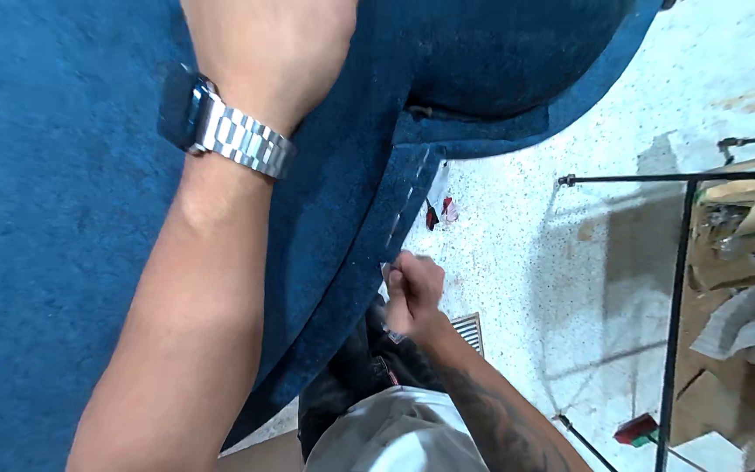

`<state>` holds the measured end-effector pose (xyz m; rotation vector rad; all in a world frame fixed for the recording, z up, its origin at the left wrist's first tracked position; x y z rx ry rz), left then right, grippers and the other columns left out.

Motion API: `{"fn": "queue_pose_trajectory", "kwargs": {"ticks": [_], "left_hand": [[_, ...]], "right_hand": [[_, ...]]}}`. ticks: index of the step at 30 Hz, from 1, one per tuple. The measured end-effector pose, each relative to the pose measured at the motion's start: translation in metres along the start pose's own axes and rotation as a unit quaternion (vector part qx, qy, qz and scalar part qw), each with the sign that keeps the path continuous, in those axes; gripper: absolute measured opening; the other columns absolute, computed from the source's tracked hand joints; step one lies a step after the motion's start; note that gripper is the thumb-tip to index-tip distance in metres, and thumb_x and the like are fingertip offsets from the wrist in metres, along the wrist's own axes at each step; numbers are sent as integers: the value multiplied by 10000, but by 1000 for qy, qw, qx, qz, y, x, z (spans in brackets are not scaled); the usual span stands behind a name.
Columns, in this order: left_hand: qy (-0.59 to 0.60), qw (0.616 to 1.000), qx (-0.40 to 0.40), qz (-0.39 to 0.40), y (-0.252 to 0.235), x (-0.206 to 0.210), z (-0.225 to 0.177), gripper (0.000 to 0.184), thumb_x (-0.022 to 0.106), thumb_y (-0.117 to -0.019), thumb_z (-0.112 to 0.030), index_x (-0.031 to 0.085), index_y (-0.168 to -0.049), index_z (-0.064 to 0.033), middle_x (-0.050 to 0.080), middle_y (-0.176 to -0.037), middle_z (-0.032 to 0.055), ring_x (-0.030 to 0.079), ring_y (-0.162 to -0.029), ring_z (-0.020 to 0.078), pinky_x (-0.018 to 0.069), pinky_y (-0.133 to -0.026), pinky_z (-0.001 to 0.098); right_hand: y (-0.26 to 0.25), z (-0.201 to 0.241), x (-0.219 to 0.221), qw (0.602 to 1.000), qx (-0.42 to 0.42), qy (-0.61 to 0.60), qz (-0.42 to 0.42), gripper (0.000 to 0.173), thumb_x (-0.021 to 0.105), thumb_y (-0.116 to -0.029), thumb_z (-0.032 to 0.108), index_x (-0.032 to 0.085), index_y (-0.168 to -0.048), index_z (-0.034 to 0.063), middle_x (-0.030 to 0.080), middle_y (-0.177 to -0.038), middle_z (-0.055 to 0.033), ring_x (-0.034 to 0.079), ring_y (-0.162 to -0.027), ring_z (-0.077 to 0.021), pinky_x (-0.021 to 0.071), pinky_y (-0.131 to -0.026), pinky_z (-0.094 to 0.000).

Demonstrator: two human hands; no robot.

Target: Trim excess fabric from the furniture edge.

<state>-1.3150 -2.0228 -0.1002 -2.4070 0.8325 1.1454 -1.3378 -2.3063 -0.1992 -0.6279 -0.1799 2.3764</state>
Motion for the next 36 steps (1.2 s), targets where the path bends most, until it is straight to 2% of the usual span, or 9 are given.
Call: {"fn": "queue_pose_trajectory", "kwargs": {"ticks": [2, 7, 12, 18, 20, 23, 26, 28, 36], "left_hand": [[44, 999, -4, -8, -11, -1, 4, 286, 747, -850, -403, 649, -655, -219, 590, -627, -77, 609, -638, 78, 463, -602, 400], [77, 997, -28, 12, -16, 2, 9, 283, 737, -878, -444, 695, -693, -234, 636, -663, -86, 638, -680, 64, 493, -650, 401], [61, 998, -23, 27, -17, 3, 5, 315, 681, -930, -475, 708, -723, -240, 644, -694, -81, 637, -720, 90, 479, -708, 444], [77, 996, -25, 23, -17, 7, 6, 292, 716, -905, -428, 684, -686, -239, 614, -649, -86, 612, -661, 76, 462, -647, 412], [80, 996, -25, 18, -16, 6, 7, 298, 720, -905, -437, 684, -683, -242, 616, -647, -94, 614, -656, 65, 470, -642, 402], [77, 997, -18, 27, -17, 5, 5, 308, 687, -929, -445, 683, -699, -242, 614, -663, -93, 611, -678, 75, 460, -667, 419], [92, 995, -32, 34, -16, 6, 9, 277, 707, -922, -427, 703, -716, -242, 627, -668, -91, 620, -676, 65, 474, -656, 402], [99, 993, -39, 42, -15, 8, 9, 262, 710, -921, -404, 698, -718, -237, 617, -663, -88, 611, -669, 61, 461, -644, 391], [113, 992, -39, 46, -16, 9, 8, 275, 690, -938, -418, 704, -733, -235, 622, -675, -82, 613, -677, 67, 466, -651, 397]], "right_hand": [[1, 3, -2, 998, 42, -2, 37, 363, 411, -1063, 323, 536, -791, 117, 432, -558, 35, 408, -433, -55, 358, -393, -245], [-11, 19, -15, 987, 101, 49, 119, 270, 456, -1068, 249, 597, -881, 115, 470, -581, 54, 422, -445, -48, 367, -394, -245], [-6, 5, -6, 928, 273, -191, 165, 398, 416, -1105, 300, 552, -794, 92, 433, -549, -18, 396, -388, -127, 361, -350, -281], [7, -8, 7, 830, 344, -408, 161, 412, 442, -1087, 307, 562, -749, 104, 429, -545, 13, 384, -385, -58, 359, -363, -213], [9, -11, 5, 831, 336, -413, 157, 408, 465, -1090, 321, 588, -781, 84, 462, -554, -2, 410, -379, -66, 383, -356, -222], [-8, -4, -18, 919, 281, -237, 140, 373, 452, -1103, 316, 640, -889, 75, 490, -578, -10, 417, -387, -83, 394, -348, -237], [-35, 15, -49, 973, 161, -8, 165, 232, 512, -1081, 225, 695, -1164, 110, 514, -626, 40, 414, -437, -59, 388, -381, -235], [-45, 27, -55, 968, 107, 103, 202, 249, 562, -1049, 219, 699, -1243, 143, 519, -612, 85, 400, -441, -29, 357, -383, -231], [-62, 43, -57, 925, 73, 261, 265, 257, 552, -1035, 281, 752, -1190, 234, 547, -598, 120, 436, -446, -37, 361, -388, -290]]}}
Point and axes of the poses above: each hand's wrist, its own y-axis away from the middle knuckle, its own x-axis out of the palm, z = x × y, the point moved 8 cm from there along -y, towards the middle knuckle
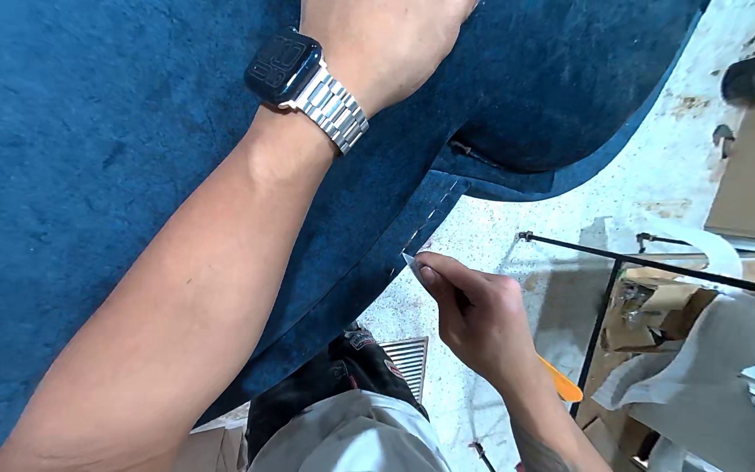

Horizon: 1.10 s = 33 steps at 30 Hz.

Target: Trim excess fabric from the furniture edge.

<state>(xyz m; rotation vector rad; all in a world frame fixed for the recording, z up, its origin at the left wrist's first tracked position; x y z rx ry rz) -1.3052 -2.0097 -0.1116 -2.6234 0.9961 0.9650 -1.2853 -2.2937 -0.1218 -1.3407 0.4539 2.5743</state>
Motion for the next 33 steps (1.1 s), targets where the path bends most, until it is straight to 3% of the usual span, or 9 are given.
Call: {"fn": "queue_pose_trajectory", "kwargs": {"ticks": [4, 6, 9, 11, 16, 27, 33], "left_hand": [[-17, 1000, -4, -15, 3, -2, -5, 309, 691, -938, -454, 693, -722, -233, 610, -662, -72, 610, -667, 86, 462, -634, 404], [-31, 999, -4, -18, 4, -1, -11, 324, 683, -947, -468, 697, -740, -219, 614, -677, -45, 616, -690, 130, 458, -645, 444], [-39, 999, 6, 5, 5, -1, -17, 275, 610, -1009, -444, 760, -906, -237, 698, -830, -36, 667, -839, 157, 481, -765, 485], [-43, 999, 23, 16, 1, -1, -17, 257, 565, -1033, -429, 765, -1031, -269, 734, -941, -63, 689, -935, 123, 503, -848, 477], [-43, 998, 36, 22, -1, 4, -16, 254, 556, -1037, -427, 750, -1050, -265, 720, -931, -73, 677, -918, 105, 497, -843, 447], [-71, 995, 51, 40, -7, -1, -16, 297, 515, -1048, -446, 736, -1117, -260, 732, -1006, -79, 684, -987, 111, 512, -877, 450], [-55, 996, 57, 38, -4, -1, -16, 279, 529, -1052, -425, 740, -1111, -252, 729, -980, -83, 680, -954, 100, 501, -860, 433]], "right_hand": [[-4, 11, 3, 997, 27, 76, -20, 250, 537, -997, 269, 756, -1111, 233, 513, -556, 106, 446, -423, -69, 350, -379, -318], [-3, 3, 17, 998, 10, 22, -55, 193, 536, -972, 213, 722, -1005, 174, 501, -543, 91, 428, -411, -59, 347, -366, -298], [-2, -6, 38, 990, -40, -75, -112, 202, 481, -992, 202, 615, -862, 125, 460, -549, 63, 399, -419, -36, 336, -376, -246], [-5, -4, 40, 988, -50, -85, -122, 269, 446, -1031, 239, 600, -847, 116, 448, -546, 59, 393, -417, -32, 336, -381, -236], [1, 3, 36, 992, -11, -54, -114, 294, 434, -1060, 235, 646, -902, 107, 491, -570, 68, 425, -435, -18, 366, -389, -227], [25, 1, 40, 986, 76, -119, -90, 300, 470, -1092, 247, 695, -1216, 92, 574, -640, 57, 507, -470, -44, 469, -413, -245], [15, -2, 42, 984, 75, -119, -108, 270, 472, -1094, 279, 695, -1082, 128, 550, -609, 61, 510, -458, -49, 465, -404, -249]]}}
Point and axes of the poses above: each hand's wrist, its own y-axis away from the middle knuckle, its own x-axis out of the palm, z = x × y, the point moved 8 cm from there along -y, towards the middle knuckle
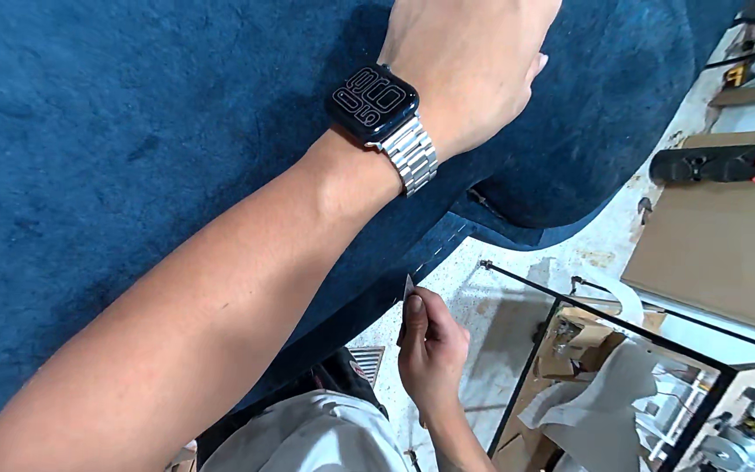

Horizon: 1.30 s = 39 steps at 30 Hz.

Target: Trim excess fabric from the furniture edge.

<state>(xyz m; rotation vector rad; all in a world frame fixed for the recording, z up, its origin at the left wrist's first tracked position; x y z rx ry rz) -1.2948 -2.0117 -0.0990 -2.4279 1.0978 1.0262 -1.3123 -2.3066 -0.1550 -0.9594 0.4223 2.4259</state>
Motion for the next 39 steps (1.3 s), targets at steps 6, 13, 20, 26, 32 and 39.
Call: {"fn": "queue_pose_trajectory", "kwargs": {"ticks": [6, 13, 20, 26, 32, 39], "left_hand": [[7, 1000, -6, 8, -1, 0, 1, 269, 533, -1052, -423, 733, -1121, -256, 727, -998, -84, 676, -969, 99, 497, -868, 433], [12, 1000, -10, 15, 0, 0, -1, 269, 537, -1052, -411, 733, -1131, -244, 728, -1006, -72, 675, -977, 112, 492, -868, 444], [17, 1000, -4, 7, 1, 2, -3, 249, 540, -1052, -396, 732, -1098, -244, 722, -983, -72, 670, -959, 108, 491, -853, 431], [11, 1000, 3, 0, 1, 1, -3, 261, 532, -1053, -390, 729, -1129, -238, 729, -1010, -59, 677, -986, 126, 497, -862, 452], [18, 1000, -11, 14, 1, 3, -4, 266, 529, -1054, -405, 721, -1144, -245, 722, -1032, -67, 669, -1000, 122, 485, -889, 470], [38, 999, -14, 17, 0, 3, 0, 249, 538, -1051, -399, 724, -1125, -251, 717, -996, -78, 667, -965, 97, 498, -864, 426]], "right_hand": [[6, 1, -7, 1000, 8, -2, 30, 301, 474, -1097, 280, 716, -1164, 115, 588, -647, 59, 508, -465, -44, 463, -406, -241], [3, -1, 1, 1000, -21, -3, -6, 305, 452, -1100, 298, 691, -1063, 110, 540, -602, 54, 492, -446, -46, 450, -397, -247], [-2, 7, 7, 994, -61, 53, -69, 368, 405, -1103, 324, 647, -936, 102, 486, -565, 65, 447, -430, -20, 399, -394, -223], [-23, 9, -3, 986, -141, 90, 9, 377, 392, -1090, 316, 591, -831, 129, 478, -562, 63, 447, -442, -25, 367, -401, -231], [-30, 12, -5, 984, -147, 98, 33, 360, 422, -1056, 266, 587, -766, 129, 491, -552, 66, 447, -438, -16, 352, -391, -222], [-43, 29, -17, 945, -56, 283, 155, 263, 486, -999, 303, 611, -781, 226, 416, -506, 117, 412, -405, -49, 323, -370, -294]]}}
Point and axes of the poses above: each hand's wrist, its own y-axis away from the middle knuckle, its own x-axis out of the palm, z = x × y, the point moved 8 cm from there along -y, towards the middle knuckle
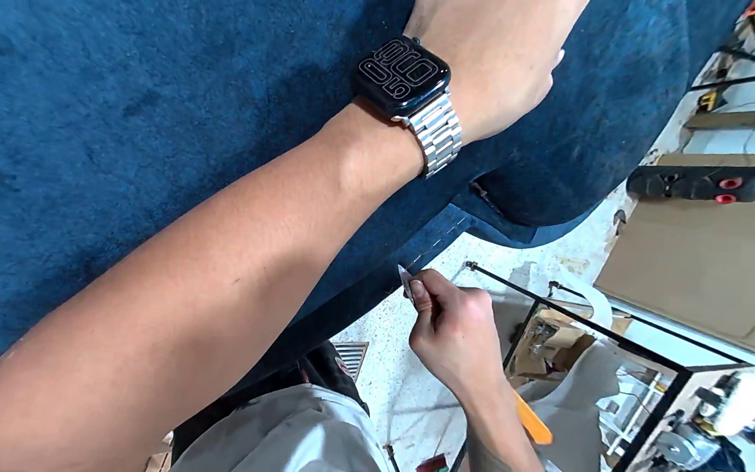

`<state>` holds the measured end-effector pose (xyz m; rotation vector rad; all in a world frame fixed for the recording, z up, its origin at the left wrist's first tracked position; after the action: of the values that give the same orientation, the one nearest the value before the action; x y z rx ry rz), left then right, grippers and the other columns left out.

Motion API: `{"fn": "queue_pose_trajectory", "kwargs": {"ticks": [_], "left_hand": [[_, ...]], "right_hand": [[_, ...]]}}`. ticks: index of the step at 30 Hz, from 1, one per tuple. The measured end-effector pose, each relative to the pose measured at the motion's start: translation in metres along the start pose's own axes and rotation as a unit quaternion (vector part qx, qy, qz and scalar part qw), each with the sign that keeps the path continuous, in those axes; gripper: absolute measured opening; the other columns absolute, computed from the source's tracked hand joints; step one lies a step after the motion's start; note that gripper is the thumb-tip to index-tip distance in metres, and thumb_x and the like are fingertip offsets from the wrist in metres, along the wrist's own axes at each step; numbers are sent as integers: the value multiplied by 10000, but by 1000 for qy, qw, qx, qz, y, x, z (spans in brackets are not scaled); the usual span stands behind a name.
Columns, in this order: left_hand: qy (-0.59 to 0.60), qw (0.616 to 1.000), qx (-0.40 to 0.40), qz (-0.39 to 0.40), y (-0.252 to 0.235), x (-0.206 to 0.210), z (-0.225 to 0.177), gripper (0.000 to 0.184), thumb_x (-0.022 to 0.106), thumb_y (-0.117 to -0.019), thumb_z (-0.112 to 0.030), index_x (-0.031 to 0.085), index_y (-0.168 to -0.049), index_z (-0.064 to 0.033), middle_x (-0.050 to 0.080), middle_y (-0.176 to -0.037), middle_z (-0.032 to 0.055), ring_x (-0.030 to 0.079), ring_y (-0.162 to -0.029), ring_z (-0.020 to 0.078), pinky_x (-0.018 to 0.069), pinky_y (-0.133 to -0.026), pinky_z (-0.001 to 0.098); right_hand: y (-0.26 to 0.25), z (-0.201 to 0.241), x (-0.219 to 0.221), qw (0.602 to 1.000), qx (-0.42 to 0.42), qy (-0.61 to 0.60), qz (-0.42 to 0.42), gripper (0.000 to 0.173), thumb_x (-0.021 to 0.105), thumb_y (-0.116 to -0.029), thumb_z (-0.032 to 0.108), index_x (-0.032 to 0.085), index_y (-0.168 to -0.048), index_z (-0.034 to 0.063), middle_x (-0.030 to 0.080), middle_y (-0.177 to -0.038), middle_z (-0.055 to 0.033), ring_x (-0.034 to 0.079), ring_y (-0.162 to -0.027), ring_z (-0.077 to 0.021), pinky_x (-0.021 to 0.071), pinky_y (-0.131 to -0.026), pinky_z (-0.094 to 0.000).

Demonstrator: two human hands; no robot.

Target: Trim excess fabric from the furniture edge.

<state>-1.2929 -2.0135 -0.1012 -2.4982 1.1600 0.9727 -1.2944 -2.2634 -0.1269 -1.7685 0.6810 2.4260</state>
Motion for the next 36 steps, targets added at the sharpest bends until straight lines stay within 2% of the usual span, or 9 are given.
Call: {"fn": "queue_pose_trajectory", "kwargs": {"ticks": [5, 9, 13, 16, 19, 22, 25, 31, 36], "left_hand": [[-26, 1000, 10, 3, -1, -3, -1, 287, 523, -1055, -413, 710, -1177, -232, 725, -1044, -48, 673, -1021, 142, 497, -898, 469], [-40, 999, 8, -1, -2, -4, -2, 288, 529, -1044, -433, 719, -1133, -236, 723, -1034, -44, 676, -1017, 152, 505, -881, 473], [-41, 999, 1, 2, -2, -4, -1, 302, 516, -1047, -444, 720, -1146, -245, 730, -1063, -48, 679, -1043, 148, 510, -902, 478], [-33, 999, 1, 2, 0, -3, -1, 304, 514, -1053, -433, 718, -1165, -237, 730, -1057, -45, 675, -1043, 147, 499, -913, 484], [-19, 1000, 0, 4, 1, -2, -2, 287, 518, -1057, -417, 716, -1166, -240, 728, -1056, -52, 676, -1027, 136, 501, -907, 474], [1, 1000, -5, 1, 2, 1, -1, 266, 527, -1054, -409, 725, -1131, -249, 724, -1027, -73, 672, -994, 109, 500, -885, 442], [4, 1000, -2, -1, 1, 2, -1, 267, 529, -1054, -405, 724, -1112, -232, 717, -1001, -56, 670, -967, 118, 500, -859, 436], [0, 1000, -15, 9, 3, 4, -3, 288, 518, -1061, -415, 724, -1137, -228, 718, -1019, -30, 674, -978, 138, 501, -868, 446], [-4, 1000, -9, 1, 3, 3, -5, 276, 516, -1061, -411, 724, -1126, -242, 721, -1027, -50, 668, -995, 136, 482, -881, 475]], "right_hand": [[-6, 9, -8, 996, 4, 77, 42, 249, 509, -968, 319, 569, -743, 234, 403, -490, 96, 454, -412, -95, 333, -377, -329], [-7, 14, -12, 991, 15, 118, 65, 211, 545, -926, 305, 560, -729, 232, 412, -484, 78, 484, -416, -129, 345, -375, -355], [-7, 17, -15, 988, 23, 133, 73, 211, 550, -938, 320, 568, -744, 239, 417, -484, 75, 497, -423, -136, 353, -380, -362], [-3, 8, -9, 998, 25, 56, 28, 253, 518, -979, 324, 597, -754, 238, 428, -489, 92, 464, -408, -105, 342, -374, -344], [2, -7, 8, 993, 15, -118, -21, 284, 487, -1018, 273, 628, -777, 224, 444, -510, 119, 398, -394, -32, 317, -356, -265], [4, -15, 27, 956, -4, -290, -46, 326, 460, -1042, 206, 592, -748, 154, 456, -515, 74, 385, -385, -44, 316, -345, -239], [2, -18, 40, 915, -66, -387, -97, 389, 431, -1082, 252, 548, -734, 124, 482, -539, 39, 426, -394, -57, 369, -353, -237], [3, -17, 46, 889, -117, -401, -187, 443, 433, -1099, 352, 518, -723, 134, 445, -526, 41, 422, -398, -51, 371, -367, -232], [2, -18, 43, 906, -73, -398, -128, 413, 412, -1093, 272, 517, -719, 132, 422, -525, 46, 376, -405, -50, 327, -377, -232]]}}
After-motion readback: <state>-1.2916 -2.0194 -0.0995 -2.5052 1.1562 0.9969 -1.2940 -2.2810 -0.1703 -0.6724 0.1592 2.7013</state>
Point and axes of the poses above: each hand's wrist, its own y-axis away from the middle knuckle, its own x-axis out of the palm, z = x × y, the point moved 8 cm from there along -y, towards the middle knuckle
